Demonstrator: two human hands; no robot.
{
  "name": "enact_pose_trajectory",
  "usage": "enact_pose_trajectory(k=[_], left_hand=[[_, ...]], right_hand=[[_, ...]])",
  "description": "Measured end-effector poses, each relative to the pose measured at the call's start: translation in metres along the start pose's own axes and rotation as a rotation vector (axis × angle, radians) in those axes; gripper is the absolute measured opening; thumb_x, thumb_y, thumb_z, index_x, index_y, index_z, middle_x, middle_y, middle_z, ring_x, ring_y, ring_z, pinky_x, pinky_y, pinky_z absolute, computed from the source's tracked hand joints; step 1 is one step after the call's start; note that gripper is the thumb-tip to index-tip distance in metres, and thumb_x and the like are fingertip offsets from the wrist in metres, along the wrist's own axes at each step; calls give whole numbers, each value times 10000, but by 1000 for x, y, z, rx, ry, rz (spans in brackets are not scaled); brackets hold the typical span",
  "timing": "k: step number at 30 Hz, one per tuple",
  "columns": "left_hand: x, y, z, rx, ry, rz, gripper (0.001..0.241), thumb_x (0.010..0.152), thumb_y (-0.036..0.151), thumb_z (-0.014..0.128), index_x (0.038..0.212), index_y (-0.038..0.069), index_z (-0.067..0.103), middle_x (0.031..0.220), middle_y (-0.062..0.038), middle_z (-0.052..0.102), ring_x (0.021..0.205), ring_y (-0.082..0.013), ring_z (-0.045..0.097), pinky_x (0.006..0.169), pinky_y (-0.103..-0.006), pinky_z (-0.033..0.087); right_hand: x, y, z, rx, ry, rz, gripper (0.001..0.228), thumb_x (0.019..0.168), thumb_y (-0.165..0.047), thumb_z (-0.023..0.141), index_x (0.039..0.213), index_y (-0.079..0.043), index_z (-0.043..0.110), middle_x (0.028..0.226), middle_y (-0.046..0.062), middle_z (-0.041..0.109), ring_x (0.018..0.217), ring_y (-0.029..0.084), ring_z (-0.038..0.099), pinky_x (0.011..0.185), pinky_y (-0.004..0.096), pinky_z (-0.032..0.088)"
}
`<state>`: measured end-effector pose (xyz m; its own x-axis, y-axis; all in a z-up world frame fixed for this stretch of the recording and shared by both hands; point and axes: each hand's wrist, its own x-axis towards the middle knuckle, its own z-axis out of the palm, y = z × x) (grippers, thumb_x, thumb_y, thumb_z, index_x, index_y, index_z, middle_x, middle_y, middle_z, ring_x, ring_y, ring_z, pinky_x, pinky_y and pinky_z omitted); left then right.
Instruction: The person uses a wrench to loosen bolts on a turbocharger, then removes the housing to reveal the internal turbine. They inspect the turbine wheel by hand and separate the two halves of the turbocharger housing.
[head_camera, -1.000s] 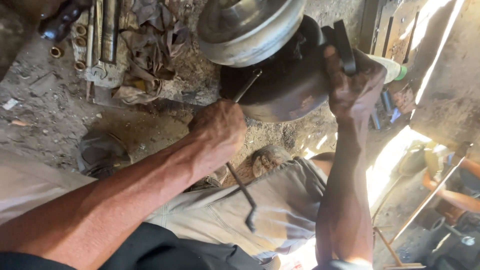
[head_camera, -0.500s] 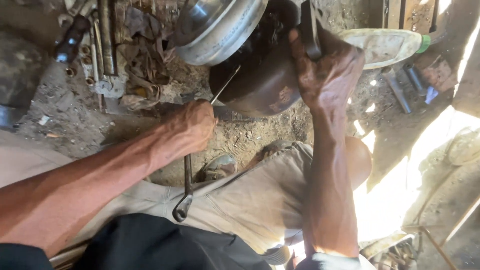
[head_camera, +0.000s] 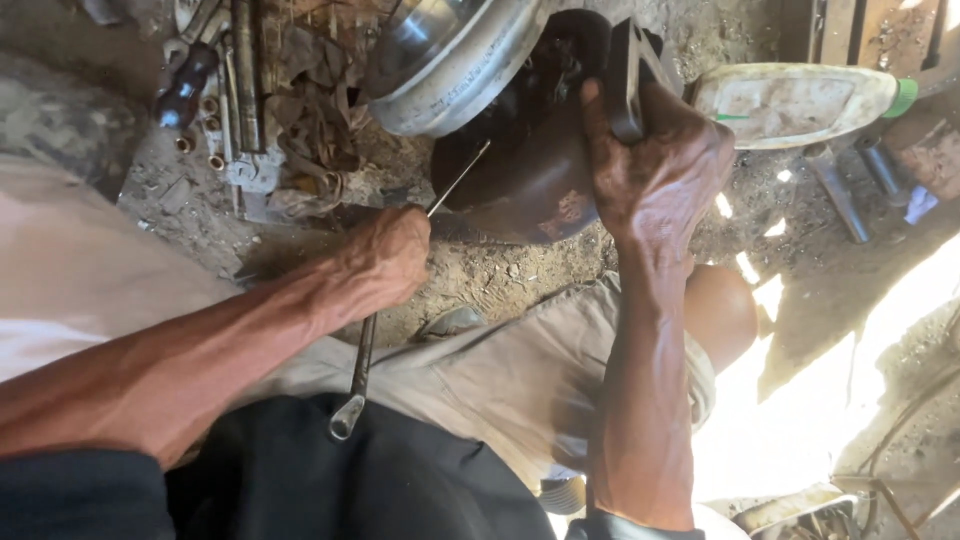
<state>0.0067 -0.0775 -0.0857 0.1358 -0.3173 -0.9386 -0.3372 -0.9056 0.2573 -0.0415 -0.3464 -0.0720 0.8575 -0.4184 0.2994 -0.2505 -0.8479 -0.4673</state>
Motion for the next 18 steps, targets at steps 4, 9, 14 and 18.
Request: enact_pose_trajectory(k=[4,9,14,18], left_hand=[[3,-3,-3,-115,96,-1,87,1100,179,539,1027,133,524,769,14,439,622,-140,455,522,-264,455],[8,-4,1,-57,221,88,169,1119,95,504,958,133,538,694,9,448,559,-134,475,472,-268,450],[15,-8,-5,-186,436,172,146,1025,164,524,969,69,618,717,-62,557,625,-229,591,486,-333,483],[19,-18,36,-200,590,176,432,947,453,626,899,33,715,683,-172,676,658,-368,747,487,-435,533]], right_hand=[[10,-7,-11,5,-140,61,598,1066,-637,533,652,-211,458,477,-67,457,373,52,467,370,246,337],[10,0,-7,67,-128,91,612,1023,-669,580,629,-222,439,466,-88,392,372,46,396,413,250,315],[3,-5,-7,-106,-247,252,656,1083,-589,725,610,-195,497,426,-83,342,349,111,350,474,256,305],[-20,8,9,-149,-205,200,642,1101,-605,692,639,-209,486,442,-85,346,361,107,374,474,256,311]])
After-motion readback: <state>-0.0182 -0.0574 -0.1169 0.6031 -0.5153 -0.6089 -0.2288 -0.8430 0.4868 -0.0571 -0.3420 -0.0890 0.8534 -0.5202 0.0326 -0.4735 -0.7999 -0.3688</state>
